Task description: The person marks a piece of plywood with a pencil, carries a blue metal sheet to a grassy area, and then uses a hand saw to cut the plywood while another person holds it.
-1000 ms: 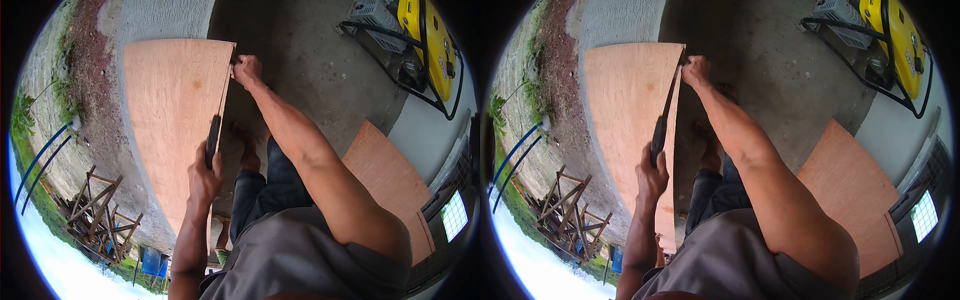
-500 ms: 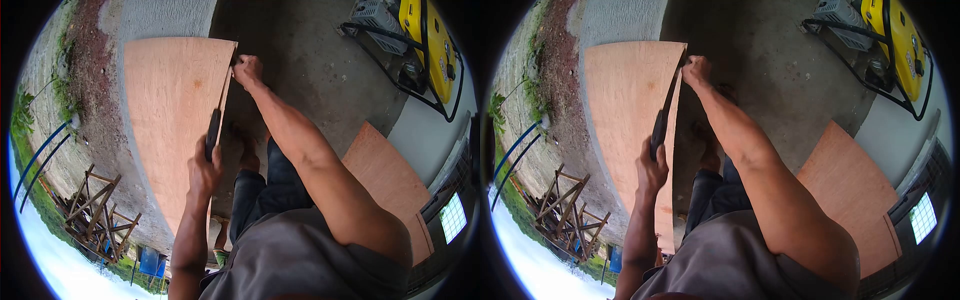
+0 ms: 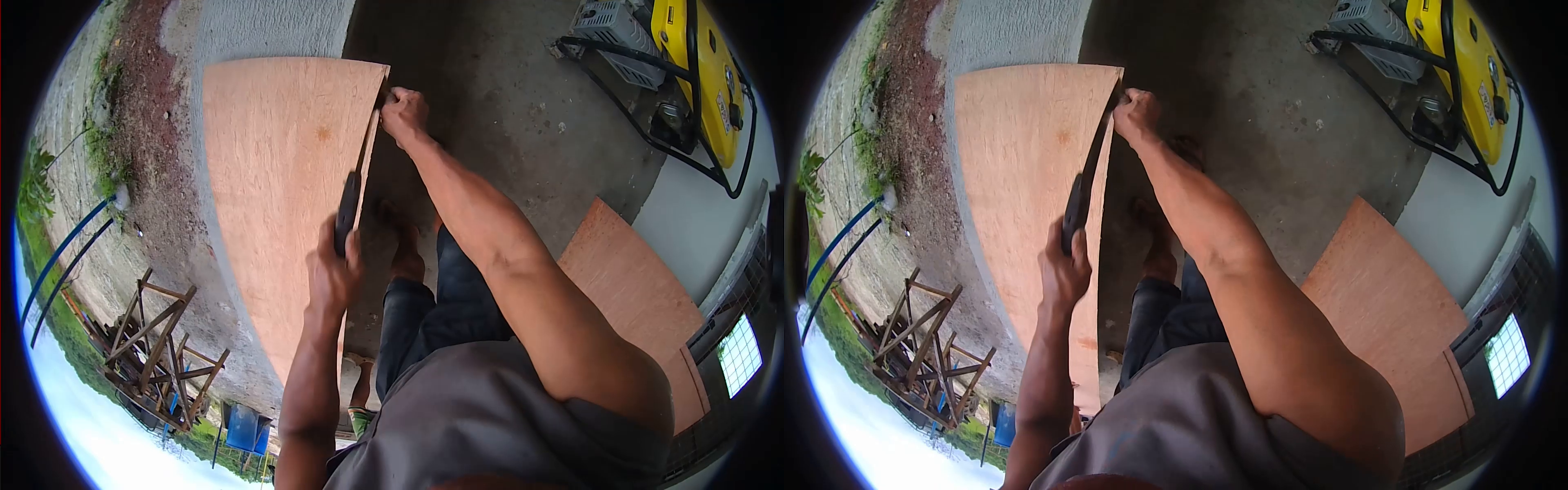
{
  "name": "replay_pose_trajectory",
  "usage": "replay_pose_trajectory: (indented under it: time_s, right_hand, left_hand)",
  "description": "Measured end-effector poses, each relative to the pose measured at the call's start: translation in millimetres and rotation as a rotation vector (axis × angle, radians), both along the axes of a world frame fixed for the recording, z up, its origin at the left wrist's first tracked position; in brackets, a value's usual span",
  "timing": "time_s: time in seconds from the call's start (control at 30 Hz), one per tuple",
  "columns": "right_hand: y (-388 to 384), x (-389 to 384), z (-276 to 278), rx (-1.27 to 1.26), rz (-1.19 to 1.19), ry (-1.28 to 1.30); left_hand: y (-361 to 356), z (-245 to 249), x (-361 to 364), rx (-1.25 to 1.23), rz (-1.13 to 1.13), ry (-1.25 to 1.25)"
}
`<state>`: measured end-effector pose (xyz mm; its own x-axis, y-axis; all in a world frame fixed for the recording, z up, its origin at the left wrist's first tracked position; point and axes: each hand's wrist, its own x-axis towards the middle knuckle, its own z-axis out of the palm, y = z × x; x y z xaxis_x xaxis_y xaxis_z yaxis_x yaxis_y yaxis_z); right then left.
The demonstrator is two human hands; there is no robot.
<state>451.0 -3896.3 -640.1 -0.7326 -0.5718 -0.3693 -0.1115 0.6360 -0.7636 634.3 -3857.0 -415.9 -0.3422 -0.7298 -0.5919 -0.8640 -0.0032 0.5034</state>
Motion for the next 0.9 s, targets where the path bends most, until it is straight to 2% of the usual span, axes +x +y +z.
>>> replay_pose_trajectory:
  time_s: [0.07, 0.1, 0.2, 0.3, 0.4, 0.5, 0.57, 0.6, 0.63, 0.67, 0.7, 0.73, 0.8, 0.87, 0.9]
  right_hand:
    - [7.2, -5.2, -10.8, -0.063, 0.022, -0.089]
    - [10.2, -5.7, -15.5, -0.096, 0.040, -0.139]
    - [23.6, 15.4, -12.8, -0.139, -0.009, -0.251]
    - [19.8, 22.9, 6.7, 0.007, -0.064, -0.124]
    - [15.7, 26.5, 2.3, 0.072, -0.063, -0.019]
    - [13.3, 24.3, 13.0, 0.082, -0.083, -0.093]
    - [17.2, 25.6, 11.0, 0.042, -0.078, -0.085]
    - [17.0, 25.1, 6.5, 0.018, -0.070, -0.075]
    - [16.1, 23.4, 0.4, -0.013, -0.103, -0.207]
    - [16.4, 21.8, -7.3, 0.001, -0.085, -0.202]
    - [16.4, 20.1, -7.4, 0.019, -0.067, -0.198]
    - [17.6, 22.1, -7.8, 0.039, -0.044, -0.197]
    - [17.5, 23.2, -10.1, 0.051, -0.084, -0.234]
    - [16.3, 23.0, -6.5, 0.042, -0.128, -0.313]
    - [14.6, 25.5, -1.7, 0.072, -0.117, -0.246]
  left_hand:
    - [-23.8, -52.0, -35.9, -0.104, -0.013, 0.040]
    - [-24.5, -60.2, -41.2, -0.116, -0.010, 0.076]
    - [-22.9, -57.9, -36.3, -0.115, -0.011, 0.124]
    - [-27.2, -49.8, -36.5, -0.096, -0.022, 0.118]
    - [-20.6, -18.0, -32.0, -0.068, -0.050, 0.020]
    - [20.5, 45.1, 29.7, 0.039, 0.018, -0.014]
    - [47.2, 73.9, 64.3, 0.040, 0.032, -0.073]
    - [47.4, 73.1, 63.4, 0.027, 0.032, -0.055]
    - [45.2, 66.0, 59.4, 0.013, 0.032, -0.031]
    - [42.1, 54.8, 55.0, 0.003, 0.028, -0.006]
    - [30.2, 23.6, 38.7, -0.110, -0.019, 0.057]
    - [7.5, 0.3, 8.4, -0.053, 0.009, 0.032]
    - [-30.7, -56.3, -37.0, -0.158, -0.054, 0.088]
    - [-38.7, -61.6, -48.3, -0.151, -0.056, 0.076]
    - [-32.9, -47.8, -39.8, -0.141, -0.055, 0.058]
